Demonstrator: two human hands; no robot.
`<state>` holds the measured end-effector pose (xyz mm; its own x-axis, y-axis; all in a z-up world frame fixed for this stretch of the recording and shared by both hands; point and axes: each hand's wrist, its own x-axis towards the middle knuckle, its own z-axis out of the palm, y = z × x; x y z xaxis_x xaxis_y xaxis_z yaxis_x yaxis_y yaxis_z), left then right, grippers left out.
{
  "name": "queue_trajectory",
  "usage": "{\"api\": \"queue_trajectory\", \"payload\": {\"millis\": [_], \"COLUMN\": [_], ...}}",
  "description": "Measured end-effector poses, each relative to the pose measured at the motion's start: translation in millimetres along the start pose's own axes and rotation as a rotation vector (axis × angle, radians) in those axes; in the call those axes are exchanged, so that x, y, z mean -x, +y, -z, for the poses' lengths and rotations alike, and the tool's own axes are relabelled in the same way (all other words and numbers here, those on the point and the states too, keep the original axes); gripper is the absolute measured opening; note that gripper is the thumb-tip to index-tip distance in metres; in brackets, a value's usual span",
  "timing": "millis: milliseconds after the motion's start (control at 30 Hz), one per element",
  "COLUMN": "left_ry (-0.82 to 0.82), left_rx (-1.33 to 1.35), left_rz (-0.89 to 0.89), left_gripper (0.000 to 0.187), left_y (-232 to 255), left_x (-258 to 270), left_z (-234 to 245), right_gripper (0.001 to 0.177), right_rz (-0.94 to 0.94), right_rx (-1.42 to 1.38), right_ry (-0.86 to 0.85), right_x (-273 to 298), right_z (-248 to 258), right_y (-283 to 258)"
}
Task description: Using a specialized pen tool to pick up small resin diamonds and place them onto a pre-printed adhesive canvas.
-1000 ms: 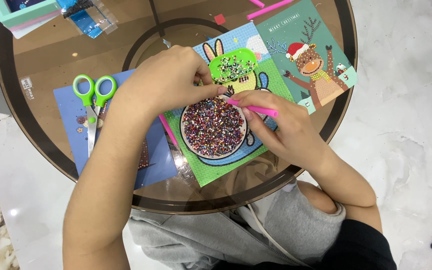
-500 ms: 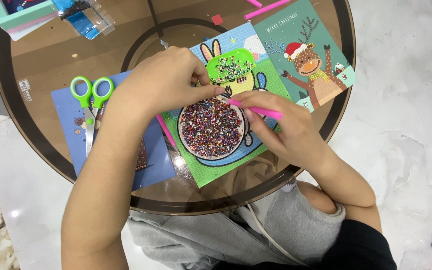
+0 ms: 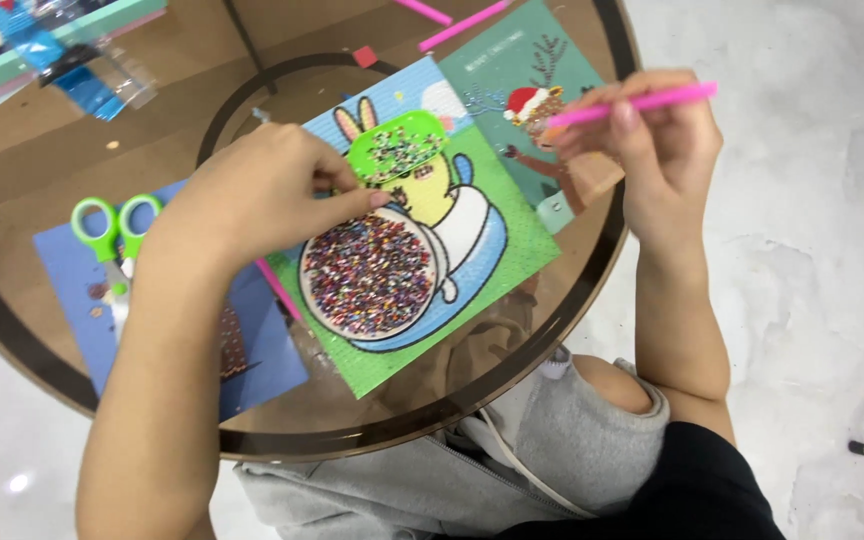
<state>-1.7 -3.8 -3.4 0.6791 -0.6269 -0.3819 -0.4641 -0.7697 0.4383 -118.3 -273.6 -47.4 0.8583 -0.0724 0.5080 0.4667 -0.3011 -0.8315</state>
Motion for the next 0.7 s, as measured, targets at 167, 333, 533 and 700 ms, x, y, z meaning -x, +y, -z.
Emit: {"api": "queue_trajectory", "payload": {"millis": [167, 333, 533, 700], "left_ry": [-0.031, -0.033, -0.039, -0.026], "left_rx": [-0.014, 0.010, 0.037, 0.013], "left_rz": [0.104, 0.100, 0.134, 0.124], "left_gripper": [0.035, 0.046, 0.038, 0.035], "left_y": [11.6, 10.2, 12.5, 10.1], "left_x": [6.0, 4.1, 4.8, 3.7], "left_z": [6.2, 5.5, 6.1, 3.7], "right_gripper": [0.009, 0.005, 0.005, 0.006], "right_rz": [-0.090, -0.071, -0.046, -0.060], "right_rx": [0.045, 0.057, 0.072, 0.138], "right_ry": [0.116, 0.066, 0.083, 0.068], "right_x": [-3.7, -3.2, -3.7, -5.1], "right_z": [14.2, 6.1, 5.2, 2.2], "right_y": [36.6, 41.4, 40.9, 36.4]}}
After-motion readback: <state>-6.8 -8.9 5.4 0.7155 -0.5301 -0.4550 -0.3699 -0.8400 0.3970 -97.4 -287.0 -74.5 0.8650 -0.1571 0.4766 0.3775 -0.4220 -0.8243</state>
